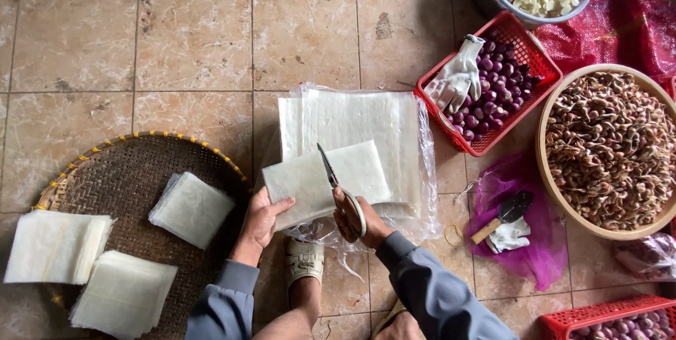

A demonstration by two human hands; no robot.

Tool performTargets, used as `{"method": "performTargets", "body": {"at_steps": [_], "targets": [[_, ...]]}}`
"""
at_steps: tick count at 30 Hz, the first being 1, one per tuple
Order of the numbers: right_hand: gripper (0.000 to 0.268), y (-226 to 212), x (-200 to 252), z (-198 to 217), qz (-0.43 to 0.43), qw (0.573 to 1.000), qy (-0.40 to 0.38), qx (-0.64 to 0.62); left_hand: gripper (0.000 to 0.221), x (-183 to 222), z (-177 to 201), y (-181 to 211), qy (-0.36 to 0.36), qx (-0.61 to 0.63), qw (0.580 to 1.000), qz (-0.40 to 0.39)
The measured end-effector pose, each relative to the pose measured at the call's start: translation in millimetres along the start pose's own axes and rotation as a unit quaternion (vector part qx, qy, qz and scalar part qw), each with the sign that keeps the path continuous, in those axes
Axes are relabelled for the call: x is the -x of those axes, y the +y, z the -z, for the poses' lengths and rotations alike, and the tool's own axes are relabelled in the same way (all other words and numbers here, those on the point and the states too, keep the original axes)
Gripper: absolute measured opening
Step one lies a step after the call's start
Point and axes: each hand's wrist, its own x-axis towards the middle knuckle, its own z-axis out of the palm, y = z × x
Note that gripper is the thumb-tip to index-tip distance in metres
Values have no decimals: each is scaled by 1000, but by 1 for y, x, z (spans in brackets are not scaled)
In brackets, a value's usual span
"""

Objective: Cutting stacks of thin white sheets into smaller pieces using scissors and stacking them on a woven tray.

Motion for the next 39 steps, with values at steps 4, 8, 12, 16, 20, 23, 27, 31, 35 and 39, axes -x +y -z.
{"method": "performTargets", "body": {"at_steps": [4,8,12,16,20,23,27,31,35,39], "targets": [[74,26,-13,15,31,999,-12,32,39,4,1,0,2,4,1000,-5],[48,21,-13,49,66,993,100,20,45,12,-20,3,37,-44,997,-56],[38,4,-22,106,120,961,217,125,89,18,-93,-19,75,-157,978,-118],[48,29,-76,140,137,901,259,319,47,-15,-140,-49,38,-298,940,-159],[50,15,-67,111,125,843,300,428,48,-29,-142,-65,67,-425,886,-170],[41,15,-63,99,118,831,301,454,66,4,-139,-37,84,-521,828,-189],[33,23,-74,109,88,819,295,483,90,16,-123,-35,121,-470,843,-232],[32,25,-78,110,79,817,296,489,98,3,-111,-65,122,-352,915,-154],[31,27,-82,113,72,813,293,498,96,-3,-117,-60,159,-238,954,-88],[31,26,-89,119,44,812,300,498,93,-8,-116,-55,149,-190,968,-66]]}}
